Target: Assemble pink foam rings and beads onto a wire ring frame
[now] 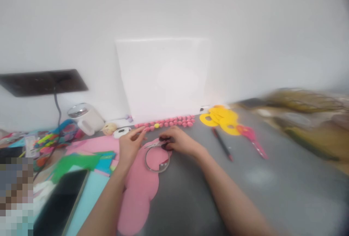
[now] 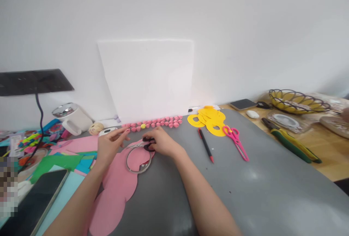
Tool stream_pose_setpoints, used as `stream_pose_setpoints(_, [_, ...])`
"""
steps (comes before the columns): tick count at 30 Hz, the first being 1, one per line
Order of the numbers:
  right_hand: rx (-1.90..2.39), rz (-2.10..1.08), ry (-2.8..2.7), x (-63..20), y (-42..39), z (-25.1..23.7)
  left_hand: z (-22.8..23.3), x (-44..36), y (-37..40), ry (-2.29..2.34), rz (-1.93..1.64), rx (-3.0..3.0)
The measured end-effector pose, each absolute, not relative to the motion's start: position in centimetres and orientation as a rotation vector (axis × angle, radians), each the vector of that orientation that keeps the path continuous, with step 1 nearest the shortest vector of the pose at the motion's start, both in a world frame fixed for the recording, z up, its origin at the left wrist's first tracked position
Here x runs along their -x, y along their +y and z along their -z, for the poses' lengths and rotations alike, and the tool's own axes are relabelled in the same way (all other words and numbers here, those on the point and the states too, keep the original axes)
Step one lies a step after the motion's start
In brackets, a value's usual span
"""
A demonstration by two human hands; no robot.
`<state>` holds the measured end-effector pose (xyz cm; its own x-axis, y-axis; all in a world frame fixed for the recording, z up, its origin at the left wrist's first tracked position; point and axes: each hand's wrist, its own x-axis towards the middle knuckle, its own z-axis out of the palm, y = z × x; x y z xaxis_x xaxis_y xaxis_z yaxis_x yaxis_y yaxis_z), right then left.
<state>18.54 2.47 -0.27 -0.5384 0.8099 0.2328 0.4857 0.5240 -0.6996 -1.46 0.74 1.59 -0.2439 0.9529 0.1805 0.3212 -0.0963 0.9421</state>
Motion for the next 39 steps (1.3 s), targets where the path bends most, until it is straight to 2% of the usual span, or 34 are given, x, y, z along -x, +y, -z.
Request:
stream_pose_setpoints(9, [1.148,-1.196,-1.9,-20.3,2.7,-0.8,-1.1,0.6,0.4,1.472,-1.411,-1.491])
stream_pose_setpoints(16, [1.537,-0.721,-2.088,-18.0,2.2,0.2,-0.4,0.1,0.1,1.427,-1.346,-1.66])
stream_pose_setpoints(23, [1.631,-0.734,-1.979,-17.3,2.2,0.4,-0.2,0.0,-0.1,1.384,-1.364,-1.809])
stream_pose_setpoints(32, [1.361,-1.138,-1.529,-17.6,2.4,-0.1,-0.4,-0.1,-0.6,1.415,-1.523,-1.9])
stream_pose_setpoints(36, [0.965,-1.28,-1.292,-16.6,1.7,-1.2,-0.8,0.2,-0.4,1.617,-1.857,-1.559])
stream_pose_setpoints(39, [0.834,-1.272,-1.27,-15.7,1.0,-2.0,-1.0,0.6,0.2,1.749,-1.947,-1.217])
